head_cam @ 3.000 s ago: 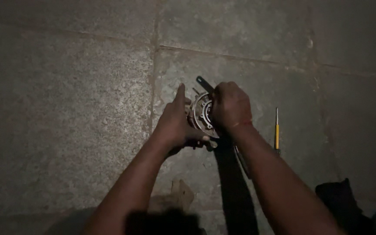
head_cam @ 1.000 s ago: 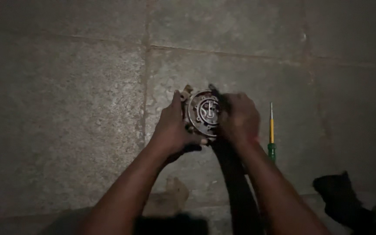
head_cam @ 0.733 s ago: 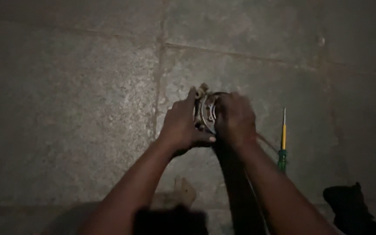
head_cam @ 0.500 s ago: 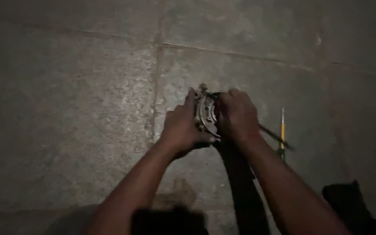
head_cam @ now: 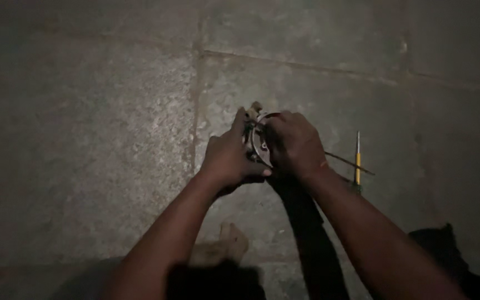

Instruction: The person uses a screwdriver to loosen and remove a screw from a circular metal component. They then use pliers to adjust internal parts and a file to scrape or smooth surfaces inside the component. The person continues to manipulate the component with both hands, occasionally using the file and pliers.

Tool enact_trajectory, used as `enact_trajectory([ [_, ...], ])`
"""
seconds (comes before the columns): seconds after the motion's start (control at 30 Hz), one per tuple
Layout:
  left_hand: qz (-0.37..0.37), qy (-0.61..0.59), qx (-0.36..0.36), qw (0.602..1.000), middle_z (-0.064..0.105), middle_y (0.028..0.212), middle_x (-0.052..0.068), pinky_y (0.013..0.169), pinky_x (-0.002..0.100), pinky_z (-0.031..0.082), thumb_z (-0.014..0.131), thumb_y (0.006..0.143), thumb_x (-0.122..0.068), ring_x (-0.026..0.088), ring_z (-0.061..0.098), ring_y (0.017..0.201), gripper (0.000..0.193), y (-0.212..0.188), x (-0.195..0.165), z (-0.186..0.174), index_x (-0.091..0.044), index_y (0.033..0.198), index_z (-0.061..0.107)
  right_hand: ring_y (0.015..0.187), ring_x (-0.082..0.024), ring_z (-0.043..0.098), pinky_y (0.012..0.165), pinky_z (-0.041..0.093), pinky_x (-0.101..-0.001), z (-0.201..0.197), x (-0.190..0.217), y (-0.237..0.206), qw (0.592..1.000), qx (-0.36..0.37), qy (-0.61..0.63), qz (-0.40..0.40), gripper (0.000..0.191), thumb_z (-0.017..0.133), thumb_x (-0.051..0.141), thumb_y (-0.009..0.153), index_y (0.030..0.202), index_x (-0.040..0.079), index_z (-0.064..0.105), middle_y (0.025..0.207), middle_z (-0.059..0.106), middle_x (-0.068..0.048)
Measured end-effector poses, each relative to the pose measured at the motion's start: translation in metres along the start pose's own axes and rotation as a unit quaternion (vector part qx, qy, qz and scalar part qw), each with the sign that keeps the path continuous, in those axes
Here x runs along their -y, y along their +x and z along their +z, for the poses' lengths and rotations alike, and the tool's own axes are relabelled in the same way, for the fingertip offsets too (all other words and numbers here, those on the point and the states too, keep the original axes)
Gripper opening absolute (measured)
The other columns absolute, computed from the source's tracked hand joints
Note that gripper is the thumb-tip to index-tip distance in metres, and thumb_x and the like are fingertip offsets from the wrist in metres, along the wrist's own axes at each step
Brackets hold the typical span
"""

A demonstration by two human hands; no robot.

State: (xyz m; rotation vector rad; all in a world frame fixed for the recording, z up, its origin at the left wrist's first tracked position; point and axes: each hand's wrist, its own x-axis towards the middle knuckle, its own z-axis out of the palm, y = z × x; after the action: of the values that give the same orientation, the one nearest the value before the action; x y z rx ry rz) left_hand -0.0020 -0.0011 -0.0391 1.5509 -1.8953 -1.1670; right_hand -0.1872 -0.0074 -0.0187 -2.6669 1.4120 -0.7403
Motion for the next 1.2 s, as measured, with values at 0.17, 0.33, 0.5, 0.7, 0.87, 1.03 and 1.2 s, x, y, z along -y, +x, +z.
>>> enact_trajectory([
  [0.17,-0.005,0.028,0.003,1.0,0.066,0.134,0.017,0.112,0.051,0.036,0.1,0.046,-0.039,0.037,0.063,0.122,0.149,0.0,-0.004,-0.001,-0.007,0.161,0.011,0.091,-0.039,0.062,0.076,0.05,-0.0498,-0.022,0.006,-0.042,0.99,0.132,-0.028,0.032,0.024,0.076,0.017,0.078,0.099,0.009,0.066,0.093,0.063,-0.015],
  [0.33,0.007,0.002,-0.013,1.0,0.068,0.135,0.014,0.111,0.056,0.036,0.099,0.048,-0.04,0.036,0.063,0.125,0.145,0.001,-0.004,0.0,-0.008,0.161,0.014,0.098,-0.038,0.063,0.081,0.051,-0.0468,-0.017,0.003,-0.036,0.999,0.007,0.035,-0.007,0.027,0.071,0.011,0.086,0.112,0.009,0.065,0.104,0.065,-0.014],
  [0.5,-0.013,-0.002,0.013,1.0,0.065,0.138,0.014,0.109,0.047,0.044,0.097,0.05,-0.036,0.035,0.063,0.125,0.142,-0.001,-0.002,-0.006,-0.012,0.163,0.015,0.096,-0.041,0.062,0.08,0.05,-0.0488,0.007,0.006,-0.024,0.999,0.0,0.009,0.044,0.027,0.069,0.005,0.083,0.11,0.008,0.067,0.103,0.066,-0.016],
  [0.7,-0.034,-0.035,-0.02,0.999,0.058,0.146,0.01,0.106,0.04,0.047,0.093,0.059,-0.025,0.03,0.058,0.13,0.128,-0.005,0.009,-0.037,-0.012,0.161,0.017,0.096,-0.042,0.062,0.084,0.049,-0.0513,-0.011,-0.022,-0.052,0.985,-0.064,-0.087,0.133,0.012,0.065,0.007,0.101,0.11,0.001,0.06,0.103,0.061,-0.022],
  [0.87,-0.07,0.063,-0.067,0.993,0.058,0.145,0.012,0.106,0.042,0.047,0.086,0.071,-0.021,0.031,0.058,0.13,0.098,-0.008,0.03,-0.066,-0.011,0.155,0.036,0.09,-0.045,0.064,0.078,0.051,-0.0524,0.027,-0.025,-0.035,0.984,-0.049,-0.026,0.169,0.015,0.07,0.013,0.099,0.108,0.002,0.063,0.101,0.065,-0.022],
  [1.03,-0.101,0.075,0.016,0.992,0.073,0.128,0.012,0.099,0.04,0.055,0.082,0.069,-0.027,0.032,0.07,0.118,0.073,-0.018,0.03,-0.081,-0.013,0.138,0.064,0.092,-0.046,0.065,0.079,0.052,-0.0518,0.047,0.001,-0.025,0.994,-0.07,0.009,0.085,0.019,0.07,0.013,0.096,0.111,0.003,0.064,0.103,0.066,-0.022],
  [1.2,-0.224,0.09,-0.01,0.97,0.071,0.123,0.022,0.095,0.041,0.054,0.087,0.072,-0.039,0.036,0.071,0.114,0.092,-0.033,0.023,-0.111,0.0,0.144,0.045,0.084,-0.045,0.066,0.072,0.053,-0.0504,0.061,0.048,-0.011,0.991,-0.055,0.097,0.07,0.021,0.071,0.014,0.091,0.108,0.004,0.065,0.097,0.068,-0.021],
])
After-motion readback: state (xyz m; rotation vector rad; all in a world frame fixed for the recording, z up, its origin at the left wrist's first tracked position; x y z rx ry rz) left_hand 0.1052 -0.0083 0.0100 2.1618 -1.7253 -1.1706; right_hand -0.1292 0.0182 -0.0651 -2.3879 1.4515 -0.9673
